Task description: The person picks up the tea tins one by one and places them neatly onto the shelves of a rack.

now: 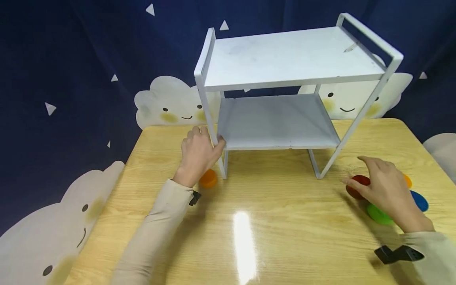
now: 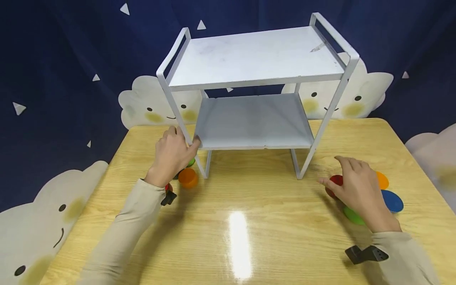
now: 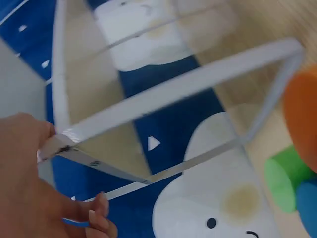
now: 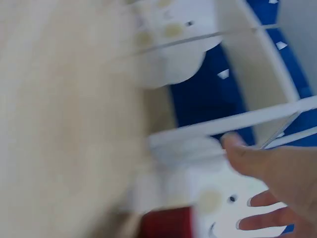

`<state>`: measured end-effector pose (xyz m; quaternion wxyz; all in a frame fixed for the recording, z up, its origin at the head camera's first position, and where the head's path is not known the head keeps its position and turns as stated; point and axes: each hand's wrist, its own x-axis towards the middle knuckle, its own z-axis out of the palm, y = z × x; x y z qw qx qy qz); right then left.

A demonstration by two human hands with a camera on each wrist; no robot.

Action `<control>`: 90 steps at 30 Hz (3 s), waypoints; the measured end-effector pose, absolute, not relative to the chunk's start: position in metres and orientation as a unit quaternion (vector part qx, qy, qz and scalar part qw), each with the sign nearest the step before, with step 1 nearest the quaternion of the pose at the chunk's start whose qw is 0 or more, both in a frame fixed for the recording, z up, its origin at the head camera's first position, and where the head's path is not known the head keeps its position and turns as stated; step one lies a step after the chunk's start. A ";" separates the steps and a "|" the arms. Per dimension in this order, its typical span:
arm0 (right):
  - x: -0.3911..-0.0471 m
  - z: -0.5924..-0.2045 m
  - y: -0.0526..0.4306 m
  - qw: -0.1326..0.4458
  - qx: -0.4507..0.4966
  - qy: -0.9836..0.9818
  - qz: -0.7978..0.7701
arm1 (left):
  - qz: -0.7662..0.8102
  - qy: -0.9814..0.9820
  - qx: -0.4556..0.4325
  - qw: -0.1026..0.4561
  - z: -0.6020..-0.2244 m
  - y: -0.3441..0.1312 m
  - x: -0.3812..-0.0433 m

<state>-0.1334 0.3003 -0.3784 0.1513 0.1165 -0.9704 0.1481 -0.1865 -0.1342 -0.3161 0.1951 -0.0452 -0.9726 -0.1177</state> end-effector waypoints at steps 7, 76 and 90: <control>-0.116 -0.412 0.317 0.163 0.070 -0.980 0.088 | -0.083 -0.993 -0.034 0.074 -0.320 -0.133 -0.192; -0.112 -0.345 0.210 0.292 0.237 -0.900 0.220 | -0.128 -0.988 -0.040 0.080 -0.324 -0.133 -0.188; -0.142 -0.312 0.154 0.345 0.314 -0.835 0.291 | -0.113 -0.986 -0.050 0.113 -0.323 -0.134 -0.188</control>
